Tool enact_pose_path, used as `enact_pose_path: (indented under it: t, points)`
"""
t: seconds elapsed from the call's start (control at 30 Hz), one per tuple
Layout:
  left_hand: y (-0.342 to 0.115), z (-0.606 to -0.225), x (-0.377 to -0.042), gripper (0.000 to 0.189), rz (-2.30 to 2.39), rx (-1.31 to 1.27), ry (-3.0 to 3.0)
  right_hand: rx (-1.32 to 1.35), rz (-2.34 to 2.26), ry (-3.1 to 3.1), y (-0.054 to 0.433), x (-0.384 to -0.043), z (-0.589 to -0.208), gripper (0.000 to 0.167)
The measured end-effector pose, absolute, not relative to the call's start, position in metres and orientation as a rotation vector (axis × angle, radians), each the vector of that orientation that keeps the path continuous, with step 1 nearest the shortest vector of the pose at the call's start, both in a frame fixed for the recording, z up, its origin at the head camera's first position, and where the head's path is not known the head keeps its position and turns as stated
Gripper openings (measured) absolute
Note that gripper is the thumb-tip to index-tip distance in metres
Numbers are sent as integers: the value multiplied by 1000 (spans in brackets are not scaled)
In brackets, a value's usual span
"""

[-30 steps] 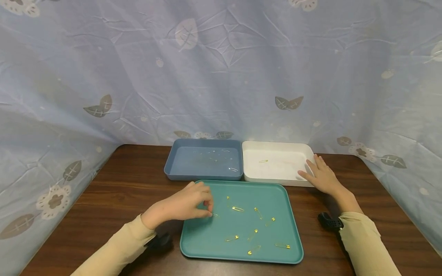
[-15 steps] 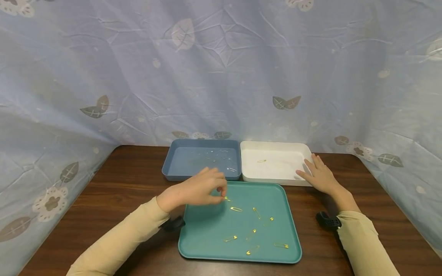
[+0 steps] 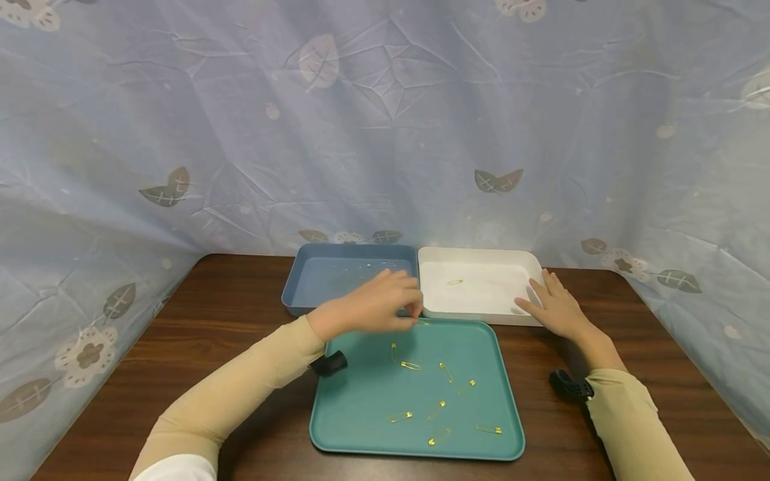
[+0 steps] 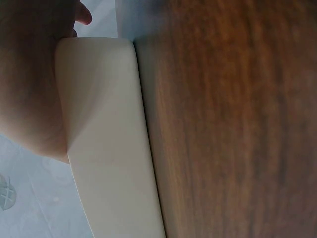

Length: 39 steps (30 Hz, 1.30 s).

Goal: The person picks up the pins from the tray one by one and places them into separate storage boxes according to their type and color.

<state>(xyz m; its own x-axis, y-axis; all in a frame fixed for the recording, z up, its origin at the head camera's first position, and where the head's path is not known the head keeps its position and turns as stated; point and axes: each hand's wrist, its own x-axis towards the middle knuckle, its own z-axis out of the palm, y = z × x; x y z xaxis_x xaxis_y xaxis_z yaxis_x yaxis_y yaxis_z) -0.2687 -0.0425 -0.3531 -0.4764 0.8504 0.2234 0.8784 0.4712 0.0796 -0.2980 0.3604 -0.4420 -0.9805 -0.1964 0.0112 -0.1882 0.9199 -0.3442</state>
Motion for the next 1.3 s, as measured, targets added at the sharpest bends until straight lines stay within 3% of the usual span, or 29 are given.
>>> enact_pose_path:
  t: [0.73, 1.3]
  points:
    - [4, -341, -328, 8, -183, -1227, -2688, -307, -538, 3054, 362, -296, -441, 83]
    - [28, -352, -374, 12, -464, -890, -2784, -312, -532, 3056, 360, -299, -443, 83]
